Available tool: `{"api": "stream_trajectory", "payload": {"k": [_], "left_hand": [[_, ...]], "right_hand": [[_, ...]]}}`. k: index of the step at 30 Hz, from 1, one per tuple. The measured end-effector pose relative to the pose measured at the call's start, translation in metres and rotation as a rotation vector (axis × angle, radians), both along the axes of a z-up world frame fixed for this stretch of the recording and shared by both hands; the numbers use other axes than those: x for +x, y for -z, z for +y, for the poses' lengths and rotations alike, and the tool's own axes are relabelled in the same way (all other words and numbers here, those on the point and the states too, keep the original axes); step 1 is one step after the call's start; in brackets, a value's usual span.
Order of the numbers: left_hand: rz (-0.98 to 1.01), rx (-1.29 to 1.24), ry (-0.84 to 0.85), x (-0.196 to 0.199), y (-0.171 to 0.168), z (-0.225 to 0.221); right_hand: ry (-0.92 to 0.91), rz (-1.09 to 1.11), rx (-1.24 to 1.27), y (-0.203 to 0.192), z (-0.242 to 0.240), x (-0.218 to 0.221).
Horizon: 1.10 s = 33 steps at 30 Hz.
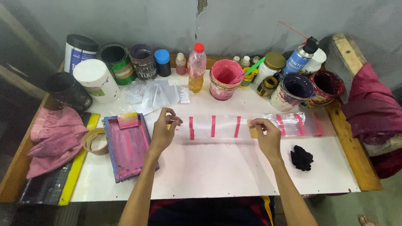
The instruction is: Manual screen printing of pink ink onto small plastic bags at a workbench.
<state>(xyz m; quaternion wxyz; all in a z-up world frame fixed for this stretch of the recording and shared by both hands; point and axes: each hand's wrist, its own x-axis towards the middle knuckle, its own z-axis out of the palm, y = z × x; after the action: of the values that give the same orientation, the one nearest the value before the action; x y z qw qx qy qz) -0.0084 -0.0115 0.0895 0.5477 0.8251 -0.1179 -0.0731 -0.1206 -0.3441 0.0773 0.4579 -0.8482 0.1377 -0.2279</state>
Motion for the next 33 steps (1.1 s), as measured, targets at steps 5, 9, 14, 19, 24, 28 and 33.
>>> {"api": "stream_trajectory", "payload": {"k": [5,9,14,19,24,28,33], "left_hand": [[0.011,-0.083,0.024,-0.004,-0.013,-0.015],[0.038,-0.259,0.062,0.007,0.027,-0.046],[0.08,-0.293,0.012,0.006,0.06,-0.114],[0.194,-0.358,0.076,-0.006,0.063,-0.193],[0.326,-0.402,0.182,-0.014,0.058,-0.255],[0.379,-0.387,0.21,-0.026,0.046,-0.276],[0.463,-0.55,0.24,-0.03,0.058,-0.289]], "right_hand": [[0.001,-0.099,0.042,-0.009,-0.015,-0.009],[0.083,-0.081,0.107,0.005,-0.051,-0.016],[0.226,-0.026,0.048,0.025,-0.108,-0.032],[0.371,-0.011,-0.113,0.033,-0.184,-0.046],[0.379,0.103,-0.195,0.052,-0.276,-0.052],[0.382,0.096,-0.126,0.041,-0.284,-0.057],[0.333,-0.029,-0.159,0.045,-0.287,-0.058]]}}
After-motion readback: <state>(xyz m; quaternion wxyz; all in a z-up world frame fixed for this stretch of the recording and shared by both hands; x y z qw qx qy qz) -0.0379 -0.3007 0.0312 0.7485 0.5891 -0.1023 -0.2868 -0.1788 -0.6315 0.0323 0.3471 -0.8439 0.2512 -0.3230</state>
